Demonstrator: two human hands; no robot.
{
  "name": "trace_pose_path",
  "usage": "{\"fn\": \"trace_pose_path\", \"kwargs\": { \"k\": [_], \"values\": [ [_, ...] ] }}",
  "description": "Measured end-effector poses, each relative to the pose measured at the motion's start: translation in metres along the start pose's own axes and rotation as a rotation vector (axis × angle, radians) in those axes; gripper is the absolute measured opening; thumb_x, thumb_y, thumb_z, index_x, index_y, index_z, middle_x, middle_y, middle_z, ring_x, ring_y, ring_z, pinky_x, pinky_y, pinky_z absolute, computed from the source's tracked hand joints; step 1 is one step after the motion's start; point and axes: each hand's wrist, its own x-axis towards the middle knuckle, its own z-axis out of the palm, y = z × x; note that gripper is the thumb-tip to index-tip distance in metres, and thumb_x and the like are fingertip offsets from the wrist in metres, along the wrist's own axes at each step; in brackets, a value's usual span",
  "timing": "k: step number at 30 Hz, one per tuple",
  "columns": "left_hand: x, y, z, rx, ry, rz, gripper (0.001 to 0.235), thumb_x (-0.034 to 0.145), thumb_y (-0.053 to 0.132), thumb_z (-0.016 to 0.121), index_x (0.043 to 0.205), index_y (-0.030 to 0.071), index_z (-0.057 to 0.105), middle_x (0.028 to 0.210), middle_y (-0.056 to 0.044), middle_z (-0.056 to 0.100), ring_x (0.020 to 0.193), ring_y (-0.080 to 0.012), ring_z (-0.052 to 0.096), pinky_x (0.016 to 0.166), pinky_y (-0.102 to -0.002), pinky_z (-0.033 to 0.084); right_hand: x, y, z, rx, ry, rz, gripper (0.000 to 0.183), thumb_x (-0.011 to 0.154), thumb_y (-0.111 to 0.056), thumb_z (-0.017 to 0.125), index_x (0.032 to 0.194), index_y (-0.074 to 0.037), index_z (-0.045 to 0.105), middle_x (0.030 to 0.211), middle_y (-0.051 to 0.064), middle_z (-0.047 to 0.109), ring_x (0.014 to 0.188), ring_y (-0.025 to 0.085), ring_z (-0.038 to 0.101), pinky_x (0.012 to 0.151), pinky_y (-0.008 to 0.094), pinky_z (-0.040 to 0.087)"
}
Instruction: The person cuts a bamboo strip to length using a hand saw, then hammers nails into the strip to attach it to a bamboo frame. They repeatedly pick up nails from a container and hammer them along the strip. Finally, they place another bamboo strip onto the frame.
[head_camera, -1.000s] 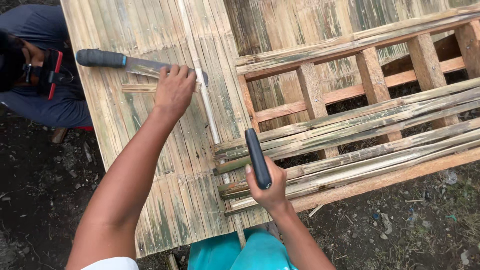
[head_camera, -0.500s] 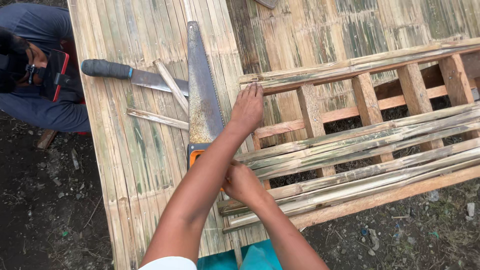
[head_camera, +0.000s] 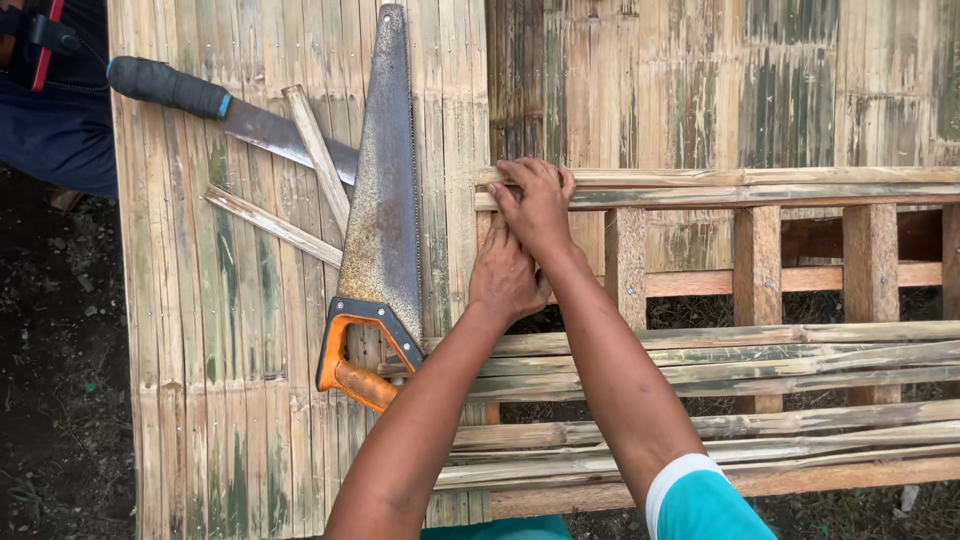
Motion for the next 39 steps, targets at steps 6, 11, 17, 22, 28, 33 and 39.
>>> {"fn": "trace_pose_path", "kwargs": {
  "k": [6, 11, 17, 22, 28, 33, 39],
  "values": [
    [0.008, 0.004, 0.011, -0.074, 0.243, -0.057, 0.077, 0.093, 0.034, 0.053, 0.155, -0.005, 0.029, 0.16, -0.028, 0.033, 0.154, -0.043, 0.02, 0.127, -0.05, 0.008, 0.003, 0.0, -0.015, 0.072, -0.035, 0.077, 0.026, 0.091, -0.033, 0.071, 0.109, -0.016, 0.079, 0.115, 0.005, 0.072, 0.118, 0.023, 0.056, 0.112, 0.049, 0.017],
    [0.01, 0.001, 0.024, 0.252, 0.134, -0.061, 0.073, 0.097, 0.027, 0.055, 0.155, -0.008, 0.028, 0.165, -0.031, 0.029, 0.157, -0.043, 0.016, 0.13, -0.048, 0.007, 0.005, 0.007, -0.015, 0.104, -0.146, 0.17, 0.028, 0.096, -0.037, 0.065, 0.106, -0.016, 0.08, 0.109, 0.004, 0.076, 0.114, 0.022, 0.059, 0.113, 0.046, 0.018],
    [0.002, 0.017, 0.015, -0.2, 0.144, -0.045, 0.087, 0.093, 0.044, 0.054, 0.158, 0.0, 0.016, 0.161, -0.03, 0.02, 0.154, -0.0457, 0.009, 0.127, -0.055, 0.002, -0.023, 0.016, -0.003, 0.058, 0.01, -0.091, 0.033, 0.103, -0.034, 0.059, 0.123, -0.015, 0.076, 0.131, 0.008, 0.071, 0.134, 0.024, 0.053, 0.119, 0.049, 0.014],
    [0.007, 0.017, 0.001, -0.059, 0.052, -0.048, 0.097, 0.086, 0.049, 0.056, 0.159, 0.001, 0.012, 0.164, -0.029, 0.013, 0.153, -0.0448, 0.005, 0.124, -0.056, 0.001, -0.017, -0.003, -0.016, -0.033, -0.062, -0.018, 0.045, 0.081, -0.038, 0.08, 0.118, -0.012, 0.075, 0.123, 0.009, 0.071, 0.127, 0.027, 0.053, 0.116, 0.052, 0.013],
    [0.009, 0.015, 0.013, 0.05, 0.015, -0.028, 0.09, 0.094, 0.049, 0.053, 0.161, 0.001, 0.018, 0.165, -0.026, 0.021, 0.156, -0.0395, 0.014, 0.127, -0.054, 0.007, -0.008, -0.029, -0.019, -0.068, -0.243, 0.305, 0.045, 0.078, -0.036, 0.087, 0.117, -0.017, 0.075, 0.111, 0.002, 0.076, 0.122, 0.018, 0.061, 0.126, 0.05, 0.015],
    [0.014, 0.01, 0.0, 0.223, -0.074, -0.019, 0.089, 0.092, 0.051, 0.052, 0.158, 0.003, 0.018, 0.161, -0.024, 0.023, 0.151, -0.0414, 0.016, 0.123, -0.057, 0.008, 0.006, -0.036, -0.016, -0.05, -0.124, 0.153, 0.039, 0.08, -0.031, 0.084, 0.115, -0.015, 0.076, 0.116, 0.004, 0.076, 0.124, 0.024, 0.058, 0.12, 0.057, 0.013],
    [0.001, 0.027, 0.007, 0.273, -0.078, -0.015, 0.08, 0.101, 0.038, 0.052, 0.164, 0.004, 0.016, 0.166, -0.024, 0.021, 0.156, -0.0423, 0.016, 0.128, -0.059, 0.008, -0.02, -0.023, -0.021, -0.037, -0.137, 0.11, 0.042, 0.089, -0.035, 0.076, 0.124, -0.012, 0.072, 0.134, 0.011, 0.067, 0.133, 0.028, 0.056, 0.126, 0.057, 0.016]
  ]
}}
